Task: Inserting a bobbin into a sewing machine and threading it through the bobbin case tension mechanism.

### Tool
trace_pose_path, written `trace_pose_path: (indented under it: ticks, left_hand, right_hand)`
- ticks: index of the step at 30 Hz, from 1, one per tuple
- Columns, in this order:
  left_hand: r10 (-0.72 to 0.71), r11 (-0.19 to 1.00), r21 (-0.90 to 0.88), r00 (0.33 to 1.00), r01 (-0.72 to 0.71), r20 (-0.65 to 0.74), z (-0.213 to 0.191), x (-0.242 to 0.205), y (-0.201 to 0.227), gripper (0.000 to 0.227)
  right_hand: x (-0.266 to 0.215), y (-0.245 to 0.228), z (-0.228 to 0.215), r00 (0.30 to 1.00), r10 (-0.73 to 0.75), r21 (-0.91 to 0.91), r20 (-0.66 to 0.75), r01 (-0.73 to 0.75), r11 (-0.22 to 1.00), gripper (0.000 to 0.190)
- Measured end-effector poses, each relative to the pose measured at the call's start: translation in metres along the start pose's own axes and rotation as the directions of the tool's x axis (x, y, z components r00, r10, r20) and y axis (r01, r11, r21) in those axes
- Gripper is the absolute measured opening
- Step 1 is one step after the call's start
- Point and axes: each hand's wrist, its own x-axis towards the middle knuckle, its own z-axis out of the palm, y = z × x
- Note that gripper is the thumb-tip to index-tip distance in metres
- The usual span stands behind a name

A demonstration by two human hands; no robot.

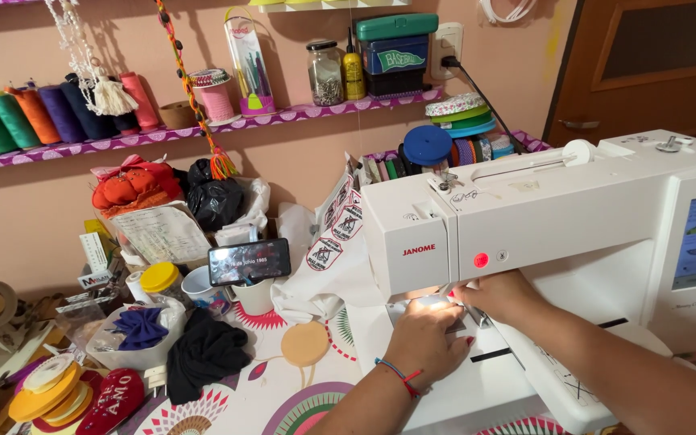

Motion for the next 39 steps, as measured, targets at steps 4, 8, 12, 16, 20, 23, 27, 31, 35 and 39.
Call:
trace_pose_path:
  ticks: [4, 8, 12, 16, 20, 23, 27, 31, 35, 39]
  left_hand:
    - [-0.008, 1.000, -0.004, 1.000, 0.008, 0.005, -0.006, 0.001, 0.006, 0.028]
    - [0.052, 0.999, 0.004, 0.997, -0.052, -0.058, -0.008, 0.002, 0.007, 0.016]
    - [0.017, 1.000, -0.024, 1.000, -0.018, -0.022, -0.012, 0.002, 0.010, 0.015]
    - [-0.055, 0.998, 0.007, 0.998, 0.055, 0.016, -0.003, 0.000, 0.004, 0.036]
    - [0.010, 1.000, 0.018, 1.000, -0.010, 0.002, -0.008, 0.001, 0.007, 0.023]
    - [0.001, 1.000, 0.026, 1.000, -0.001, -0.010, -0.004, 0.000, 0.005, 0.017]
    - [-0.023, 0.999, 0.032, 1.000, 0.023, -0.004, -0.005, 0.000, 0.005, 0.027]
    - [-0.030, 0.999, 0.022, 0.999, 0.030, 0.026, -0.009, 0.001, 0.010, 0.015]
    - [-0.019, 0.998, 0.054, 1.000, 0.019, 0.006, -0.008, 0.001, 0.008, 0.019]
    - [-0.051, 0.997, 0.060, 0.998, 0.049, 0.022, -0.006, 0.000, 0.007, 0.023]
  right_hand:
    - [-0.012, -0.014, -0.015, 0.985, 0.022, -0.149, 0.169, 0.004, 0.989, 0.038]
    - [0.003, 0.002, -0.005, 0.992, -0.009, -0.094, 0.125, 0.021, 0.995, 0.061]
    - [-0.006, -0.011, -0.007, 0.995, 0.075, 0.007, 0.063, -0.075, 0.997, 0.026]
    - [0.010, 0.014, 0.000, 0.998, -0.020, -0.026, 0.062, 0.021, 0.999, 0.061]
    - [-0.005, -0.012, -0.015, 0.971, 0.130, -0.182, 0.203, -0.093, 0.979, 0.057]
    - [-0.001, -0.010, -0.007, 0.980, 0.139, -0.235, 0.141, -0.104, 0.966, 0.047]
    - [0.007, 0.003, -0.008, 0.987, 0.087, -0.108, 0.138, -0.072, 0.991, 0.060]
    - [-0.019, -0.030, -0.023, 0.970, -0.015, -0.083, 0.241, 0.036, 0.996, 0.029]
    - [0.002, -0.004, -0.004, 0.992, 0.016, -0.119, 0.126, -0.001, 0.993, 0.017]
    - [-0.011, -0.021, -0.020, 0.966, 0.133, -0.185, 0.221, -0.093, 0.978, 0.036]
